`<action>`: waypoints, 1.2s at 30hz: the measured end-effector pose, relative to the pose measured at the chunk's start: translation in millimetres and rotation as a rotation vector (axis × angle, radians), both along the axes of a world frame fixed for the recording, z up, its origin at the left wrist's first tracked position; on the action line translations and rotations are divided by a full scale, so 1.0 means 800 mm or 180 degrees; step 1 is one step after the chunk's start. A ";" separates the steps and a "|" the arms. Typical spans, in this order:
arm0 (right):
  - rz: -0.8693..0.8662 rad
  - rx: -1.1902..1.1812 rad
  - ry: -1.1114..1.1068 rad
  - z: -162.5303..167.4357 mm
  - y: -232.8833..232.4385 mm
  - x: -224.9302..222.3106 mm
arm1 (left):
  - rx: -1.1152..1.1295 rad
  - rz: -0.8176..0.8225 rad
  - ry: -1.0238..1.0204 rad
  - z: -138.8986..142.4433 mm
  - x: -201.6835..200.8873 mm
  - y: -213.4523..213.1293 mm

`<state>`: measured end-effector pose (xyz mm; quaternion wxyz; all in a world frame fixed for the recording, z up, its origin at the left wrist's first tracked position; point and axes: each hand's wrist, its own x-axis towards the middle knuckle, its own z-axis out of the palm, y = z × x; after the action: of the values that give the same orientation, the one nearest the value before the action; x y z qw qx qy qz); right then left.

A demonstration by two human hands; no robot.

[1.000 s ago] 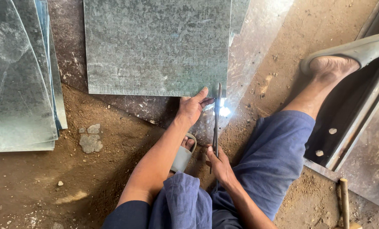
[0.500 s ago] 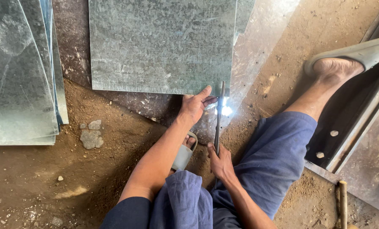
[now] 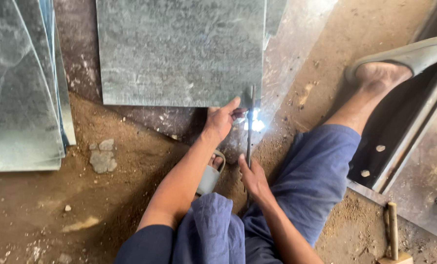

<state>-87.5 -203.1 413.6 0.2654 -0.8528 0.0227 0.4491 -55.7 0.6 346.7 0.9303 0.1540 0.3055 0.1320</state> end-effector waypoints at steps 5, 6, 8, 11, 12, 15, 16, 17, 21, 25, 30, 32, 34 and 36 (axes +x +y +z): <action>-0.0341 0.0858 -0.0066 0.003 0.007 0.008 | 0.0089 0.0141 0.0009 0.010 -0.001 0.005; -0.0387 0.0954 -0.0066 0.004 0.006 0.007 | 0.0085 0.0129 0.0115 0.009 -0.002 0.005; 0.0262 0.0235 -0.0553 0.006 0.008 0.005 | 0.0031 0.0044 0.0113 0.009 -0.001 0.000; 0.0861 0.0257 -0.1236 0.003 0.020 0.017 | 0.0095 0.0174 -0.0093 0.002 0.005 0.005; 0.0940 0.0322 -0.1301 0.005 0.019 0.014 | 0.0090 0.0101 -0.0067 -0.001 0.003 0.005; 0.1266 -0.0794 -0.1178 0.010 0.016 0.019 | 0.0200 0.0055 -0.0015 -0.010 0.002 0.002; 0.1343 -0.0817 -0.1313 0.013 0.014 0.021 | 0.0252 0.0062 -0.0001 -0.013 0.001 0.000; 0.1416 -0.0853 -0.1436 0.017 0.009 0.025 | 0.0294 0.0055 0.0000 -0.015 0.000 -0.003; 0.0655 0.0044 -0.0421 0.029 -0.014 0.036 | 0.0349 -0.0035 0.0036 -0.019 -0.002 -0.004; -0.0840 0.1317 0.1401 0.030 -0.061 -0.011 | 0.0310 -0.0089 0.0051 -0.015 -0.003 0.001; -0.1171 0.1685 0.1349 0.001 -0.089 -0.036 | -0.0314 -0.0184 0.0117 0.043 0.017 0.001; -0.1225 0.1859 0.1190 -0.002 -0.087 -0.025 | -0.0072 -0.0895 -0.0314 0.088 0.033 0.003; -0.1220 0.1943 0.1110 0.001 -0.083 -0.013 | 0.0801 -0.2000 -0.0945 0.136 0.042 -0.001; -0.1213 0.1969 0.1081 0.007 -0.078 -0.002 | 0.1876 -0.2445 -0.1140 0.174 0.044 -0.006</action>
<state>-89.2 -265.4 419.2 0.5807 -0.6268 0.0877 0.5121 -20.2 -4.2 485.7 0.8665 0.4856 0.0126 -0.1144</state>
